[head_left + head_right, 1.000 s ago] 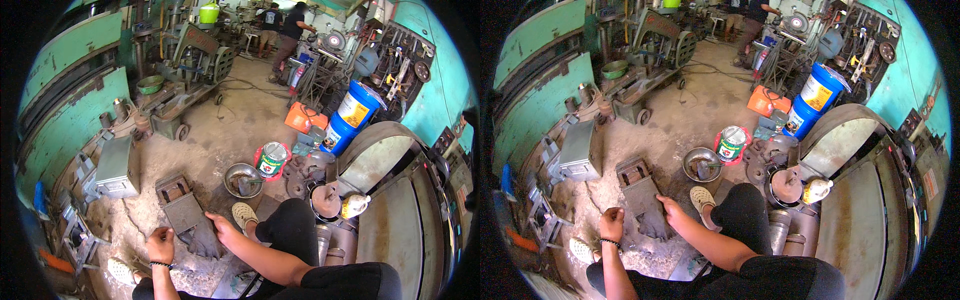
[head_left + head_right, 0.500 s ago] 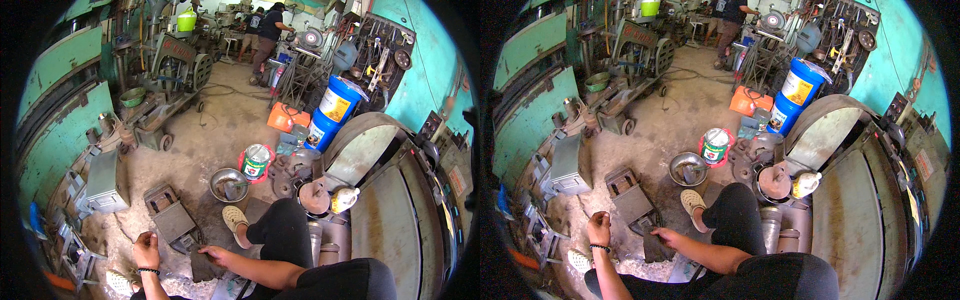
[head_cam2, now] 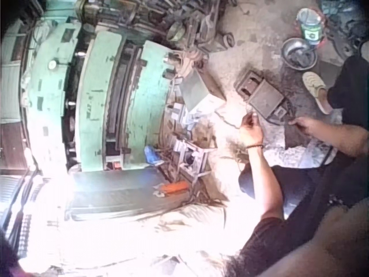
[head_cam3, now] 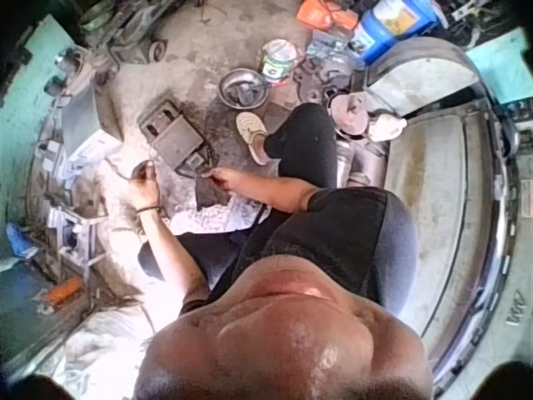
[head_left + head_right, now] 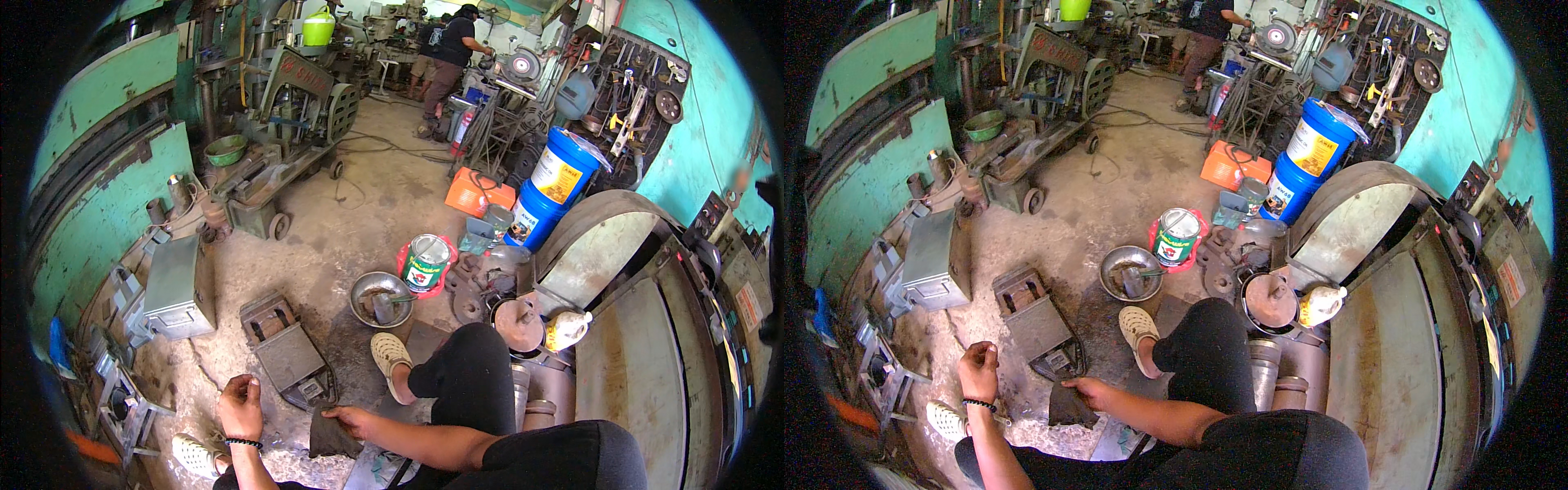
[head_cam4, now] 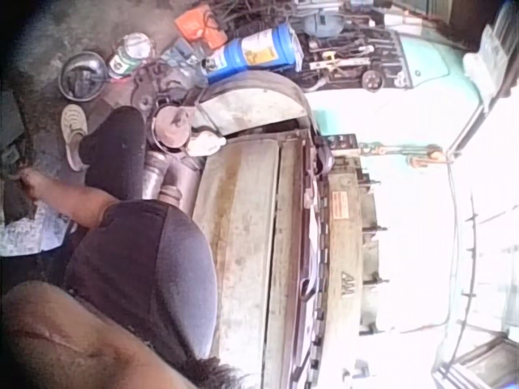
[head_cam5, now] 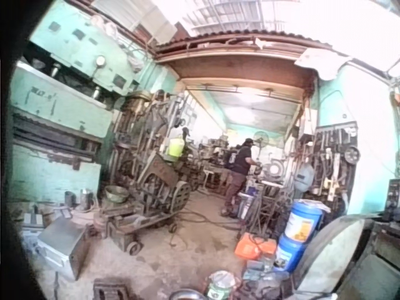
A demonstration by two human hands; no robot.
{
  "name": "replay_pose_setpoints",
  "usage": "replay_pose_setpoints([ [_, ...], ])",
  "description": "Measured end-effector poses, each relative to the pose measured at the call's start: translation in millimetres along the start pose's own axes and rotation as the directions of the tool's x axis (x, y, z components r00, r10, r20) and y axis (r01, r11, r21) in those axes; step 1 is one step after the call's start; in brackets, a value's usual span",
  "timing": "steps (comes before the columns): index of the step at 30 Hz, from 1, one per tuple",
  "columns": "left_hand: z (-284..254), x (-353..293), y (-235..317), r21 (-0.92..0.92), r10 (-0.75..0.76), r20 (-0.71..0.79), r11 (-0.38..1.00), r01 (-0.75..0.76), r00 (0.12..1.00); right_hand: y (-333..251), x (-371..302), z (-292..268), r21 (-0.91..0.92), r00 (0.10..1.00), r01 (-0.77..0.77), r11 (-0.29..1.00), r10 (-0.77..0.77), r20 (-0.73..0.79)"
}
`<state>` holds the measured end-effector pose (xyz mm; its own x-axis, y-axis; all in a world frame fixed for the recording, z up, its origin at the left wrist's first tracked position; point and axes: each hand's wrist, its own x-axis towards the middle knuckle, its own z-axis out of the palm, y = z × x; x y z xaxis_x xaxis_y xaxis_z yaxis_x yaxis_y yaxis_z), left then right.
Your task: The person sits on the floor of a workshop and uses a cloth to wipe and clean a rectangular metal part. They repeatedly rub the surfaces and edges of the object, occasionally repositioning it to access different sides.
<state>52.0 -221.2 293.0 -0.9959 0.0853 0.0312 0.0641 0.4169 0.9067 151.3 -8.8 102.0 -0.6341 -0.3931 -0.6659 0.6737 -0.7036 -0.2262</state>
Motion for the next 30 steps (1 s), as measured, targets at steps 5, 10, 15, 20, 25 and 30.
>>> replay_pose_setpoints([
  [5,-2.2,-2.1,4.4,0.0,-0.013,0.006,1.0,0.013,1.0,-19.9,-6.7,8.7,0.115,0.972,0.136,0.984,-0.11,-0.209],
  [10,-7.3,-4.3,12.1,0.098,-0.044,0.018,0.994,0.042,0.999,-75.2,-29.3,15.4,0.044,0.866,0.449,0.892,-0.423,-0.268],
  [15,-17.2,-11.9,9.0,0.118,0.0,0.052,0.993,-0.006,0.999,-104.7,-26.4,-14.5,0.023,0.656,0.707,0.707,-0.644,-0.393],
  [20,-29.5,-25.2,7.6,0.077,-0.074,0.077,0.995,0.068,0.994,-109.2,6.6,-67.0,-0.25,0.603,0.559,0.79,-0.595,-0.531],
  [25,-32.2,-21.1,15.7,0.228,-0.172,0.114,0.963,0.142,0.978,-133.0,77.3,-124.5,-0.846,0.432,0.095,0.524,-0.787,-0.439],
  [30,-18.5,-13.3,16.7,0.342,-0.267,0.083,0.913,0.224,0.96,-184.0,144.0,-155.0,-0.952,0.57,-0.217,-0.215,-0.82,0.055],
])
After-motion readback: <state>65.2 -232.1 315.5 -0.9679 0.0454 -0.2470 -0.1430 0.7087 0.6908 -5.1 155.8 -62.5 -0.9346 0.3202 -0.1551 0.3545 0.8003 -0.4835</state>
